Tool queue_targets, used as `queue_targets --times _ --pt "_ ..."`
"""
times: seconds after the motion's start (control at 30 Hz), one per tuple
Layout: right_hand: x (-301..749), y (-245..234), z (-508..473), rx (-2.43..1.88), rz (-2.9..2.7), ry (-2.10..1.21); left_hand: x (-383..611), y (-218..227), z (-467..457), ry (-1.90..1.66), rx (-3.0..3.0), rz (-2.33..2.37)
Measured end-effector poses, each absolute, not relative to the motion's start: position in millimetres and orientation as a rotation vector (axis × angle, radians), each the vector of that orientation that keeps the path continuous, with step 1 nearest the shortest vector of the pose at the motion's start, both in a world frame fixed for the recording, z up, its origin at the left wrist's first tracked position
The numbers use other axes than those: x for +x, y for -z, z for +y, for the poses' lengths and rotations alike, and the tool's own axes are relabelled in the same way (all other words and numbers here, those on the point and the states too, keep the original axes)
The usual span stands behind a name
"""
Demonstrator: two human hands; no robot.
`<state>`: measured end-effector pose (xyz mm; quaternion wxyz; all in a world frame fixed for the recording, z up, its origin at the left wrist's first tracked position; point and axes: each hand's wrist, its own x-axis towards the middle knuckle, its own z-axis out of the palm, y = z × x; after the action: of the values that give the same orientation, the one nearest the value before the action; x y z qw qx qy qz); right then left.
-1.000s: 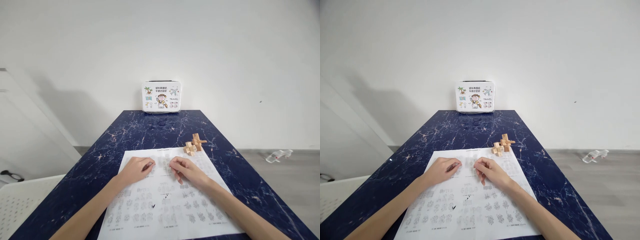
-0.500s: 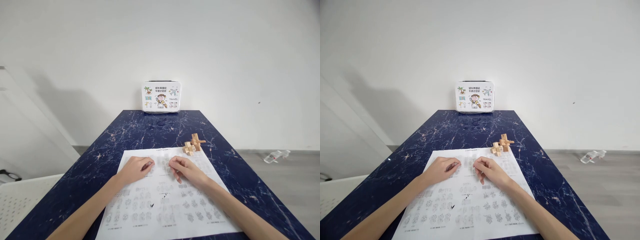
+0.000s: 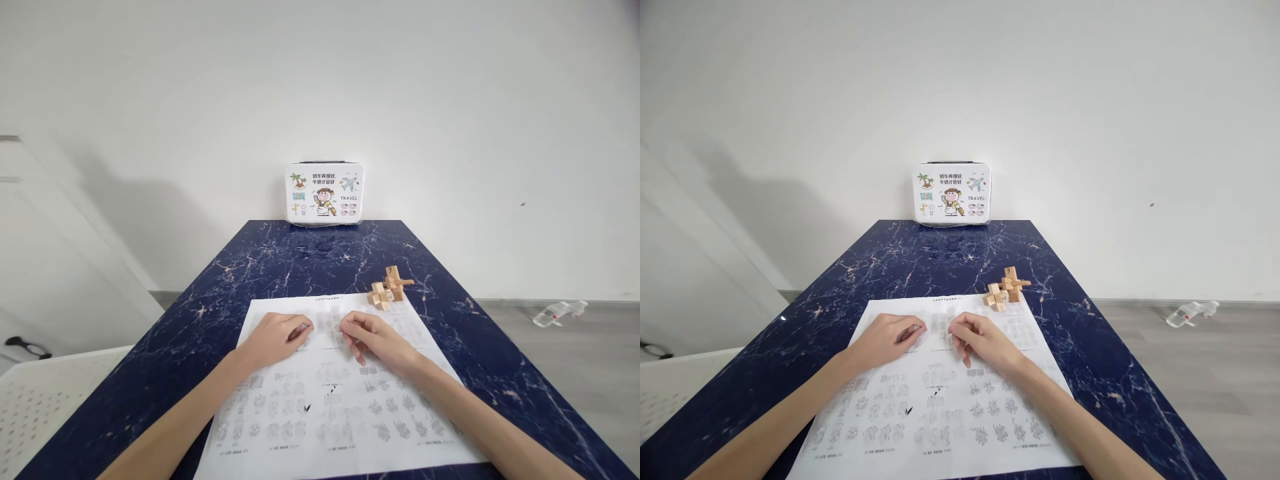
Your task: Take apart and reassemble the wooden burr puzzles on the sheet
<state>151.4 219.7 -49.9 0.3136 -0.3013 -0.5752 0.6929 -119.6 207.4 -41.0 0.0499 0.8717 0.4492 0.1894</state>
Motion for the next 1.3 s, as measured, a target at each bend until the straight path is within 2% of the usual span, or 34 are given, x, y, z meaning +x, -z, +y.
queue_targets --times 1.3 --pt "153.7 48.3 212.9 -0.839 -1.615 -1.783 -116.8 47.4 199.4 -0.555 2.635 1.389"
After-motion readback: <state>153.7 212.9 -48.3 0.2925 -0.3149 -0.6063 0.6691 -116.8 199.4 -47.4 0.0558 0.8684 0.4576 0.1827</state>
